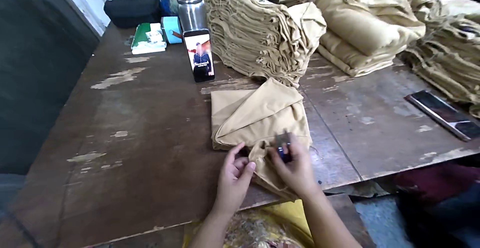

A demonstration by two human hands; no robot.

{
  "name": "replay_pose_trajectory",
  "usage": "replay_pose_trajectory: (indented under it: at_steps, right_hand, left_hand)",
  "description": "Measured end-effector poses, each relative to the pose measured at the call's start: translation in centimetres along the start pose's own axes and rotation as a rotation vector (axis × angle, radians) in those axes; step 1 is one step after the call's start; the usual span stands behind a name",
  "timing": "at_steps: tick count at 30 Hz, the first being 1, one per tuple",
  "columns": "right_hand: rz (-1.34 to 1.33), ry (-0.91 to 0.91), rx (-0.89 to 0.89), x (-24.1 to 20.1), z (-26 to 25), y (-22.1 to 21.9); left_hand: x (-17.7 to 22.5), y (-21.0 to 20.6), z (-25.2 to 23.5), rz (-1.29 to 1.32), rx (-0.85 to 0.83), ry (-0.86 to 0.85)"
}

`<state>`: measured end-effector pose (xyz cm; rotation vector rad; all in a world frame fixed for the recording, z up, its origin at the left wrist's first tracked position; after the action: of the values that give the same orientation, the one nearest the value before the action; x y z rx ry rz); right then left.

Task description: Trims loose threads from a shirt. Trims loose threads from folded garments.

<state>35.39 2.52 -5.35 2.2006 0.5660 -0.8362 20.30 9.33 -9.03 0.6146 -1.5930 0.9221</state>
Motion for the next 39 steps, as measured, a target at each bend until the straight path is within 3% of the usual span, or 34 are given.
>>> replay_pose_trajectory:
  at_steps: [2, 5, 8, 11, 16, 24, 31, 34, 39]
  right_hand:
    - [-0.042, -0.028, -0.093, 0.5, 0.9, -1.5]
    - [-0.182, -0.023, -0.121, 0.3, 2.1, -0.9]
    - [-0.259, -0.045, -0.175, -0.5, 3.0, -0.3]
    - [-0.280, -0.082, -0.213, -1.0, 4.1, -0.2]
    - [0.034, -0.132, -0.221, -0.3, 5.5, 0.3]
    - [0.327, 0.051, -0.248, -2.0, 6.2, -0.3]
    - [0.454, 0.089, -0.210, -2.9, 5.6, -1.2]
    - [0.389, 0.037, -0.203, -2.5, 5.6, -0.8]
    - [-0.096, -0.046, -0.088, -2.4, 4.0, 0.8]
  left_hand:
    - [-0.9, 0.3, 0.1, 0.225, 0.044, 0.106]
    - [-0.9, 0.3, 0.8, 0.307, 0.029, 0.040]
    - [0.0, 0.2, 1.3, 0.238, -0.028, -0.120]
    - [0.3, 0.2, 1.8, 0.069, 0.022, -0.203]
    - [0.9, 0.0, 2.2, -0.103, 0.099, -0.268]
    - [0.9, 0.2, 2.4, 0.014, 0.023, -0.261]
    - [1.2, 0.2, 2.4, -0.002, 0.015, -0.291]
    - [1.1, 0.3, 2.3, 0.035, 0.040, -0.272]
    - [1.0, 0.1, 1.7, 0.079, 0.044, -0.243]
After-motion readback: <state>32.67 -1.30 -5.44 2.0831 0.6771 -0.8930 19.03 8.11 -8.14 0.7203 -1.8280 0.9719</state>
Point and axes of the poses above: each hand's wrist, its own z-axis away from the middle knuckle, its own y-axis out of the back of the hand, x = y × z, the point moved 10 cm from there along -z, towards the middle knuckle, and after that the axes turned 1 degree about x, right-handed, at the moved point
